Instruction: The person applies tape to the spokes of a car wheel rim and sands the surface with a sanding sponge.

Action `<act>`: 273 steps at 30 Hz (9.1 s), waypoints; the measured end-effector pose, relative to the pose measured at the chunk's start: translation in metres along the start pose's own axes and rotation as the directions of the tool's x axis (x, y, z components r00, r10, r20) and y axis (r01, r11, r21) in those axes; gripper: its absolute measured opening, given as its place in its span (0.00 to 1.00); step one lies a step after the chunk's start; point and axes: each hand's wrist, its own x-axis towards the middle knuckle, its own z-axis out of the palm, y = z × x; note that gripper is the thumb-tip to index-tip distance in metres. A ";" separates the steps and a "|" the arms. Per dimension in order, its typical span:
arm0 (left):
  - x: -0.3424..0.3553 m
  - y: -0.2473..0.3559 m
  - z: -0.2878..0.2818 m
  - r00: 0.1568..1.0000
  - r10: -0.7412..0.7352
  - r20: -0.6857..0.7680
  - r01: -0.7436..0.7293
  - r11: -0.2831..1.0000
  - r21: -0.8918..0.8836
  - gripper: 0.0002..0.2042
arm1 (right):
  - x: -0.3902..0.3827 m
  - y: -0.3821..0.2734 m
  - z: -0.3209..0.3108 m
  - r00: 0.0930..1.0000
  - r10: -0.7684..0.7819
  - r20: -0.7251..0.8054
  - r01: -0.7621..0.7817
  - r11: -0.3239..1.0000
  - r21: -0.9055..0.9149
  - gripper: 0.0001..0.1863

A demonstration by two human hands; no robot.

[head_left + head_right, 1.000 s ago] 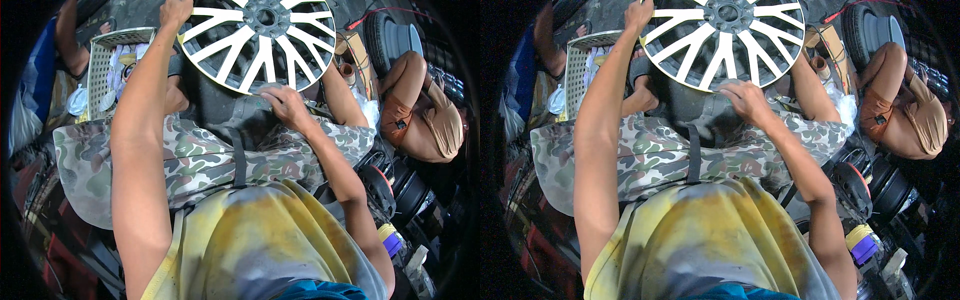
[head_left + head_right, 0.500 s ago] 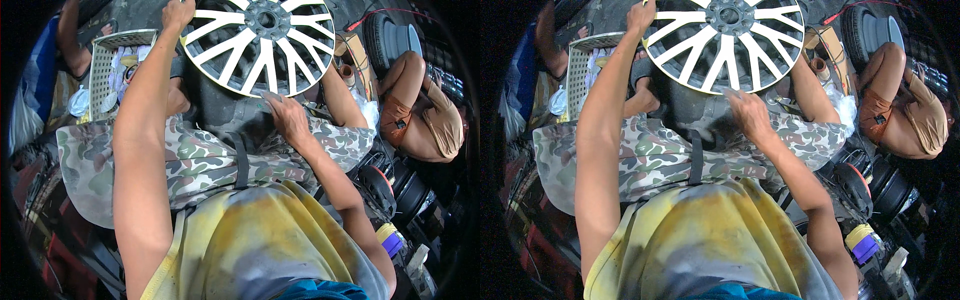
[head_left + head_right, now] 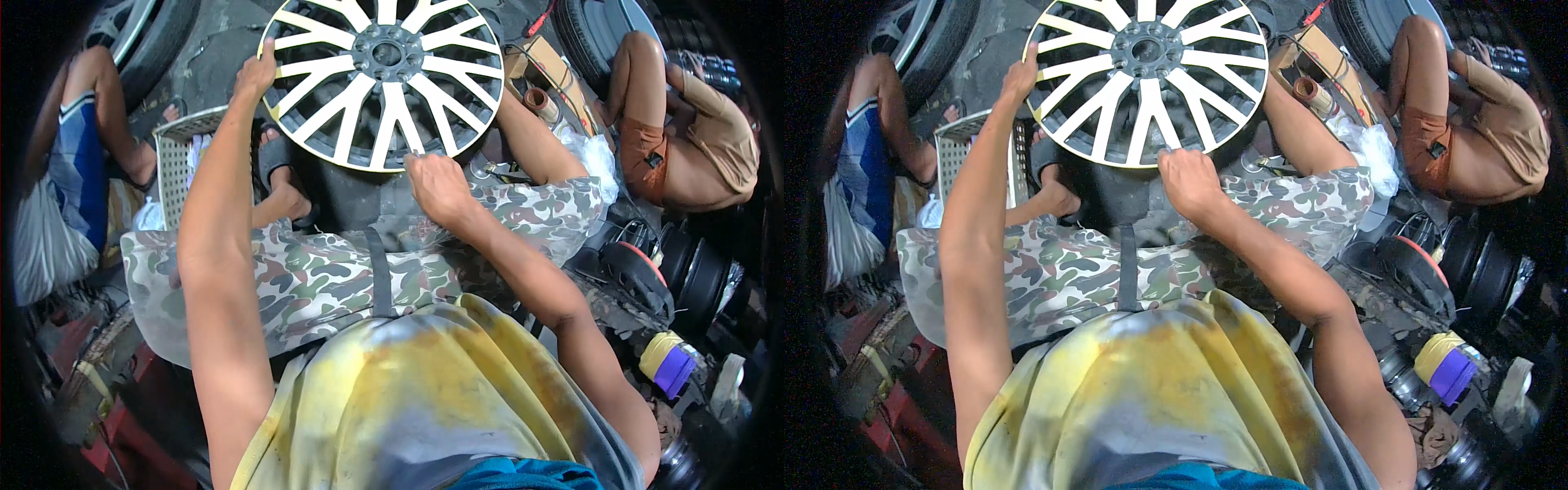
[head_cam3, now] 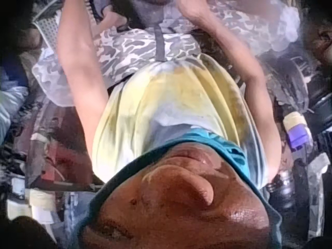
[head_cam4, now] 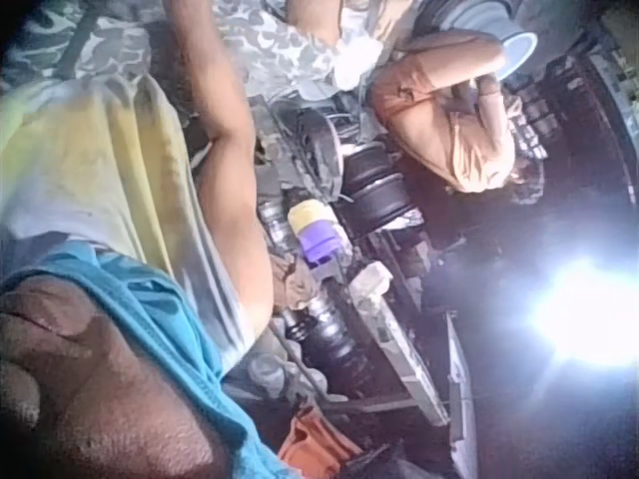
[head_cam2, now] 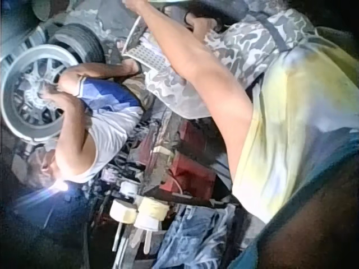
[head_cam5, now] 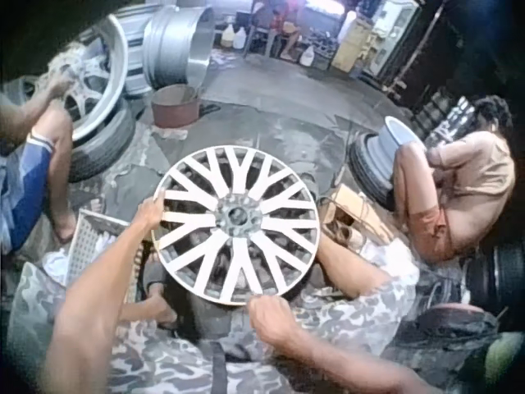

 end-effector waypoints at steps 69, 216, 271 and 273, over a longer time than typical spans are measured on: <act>-0.182 0.195 -0.172 0.708 0.526 0.471 -0.365 0.844 -0.394 0.22 | 0.099 0.008 -0.164 0.952 -0.209 -0.222 0.304 0.587 0.750 0.25; -0.399 0.220 -0.136 0.004 0.462 0.887 -0.997 0.070 -0.032 0.20 | 0.100 0.013 -0.029 0.679 -0.734 -0.009 0.734 0.679 0.013 0.08; -0.378 0.209 -0.161 0.136 0.564 0.814 -0.981 0.189 0.033 0.23 | 0.162 0.049 -0.062 0.749 -0.660 -0.061 0.641 0.744 -0.189 0.08; -0.376 0.211 -0.159 0.097 0.526 0.845 -0.970 0.239 -0.038 0.23 | 0.139 0.035 -0.039 0.716 -0.697 -0.022 0.682 0.707 -0.186 0.06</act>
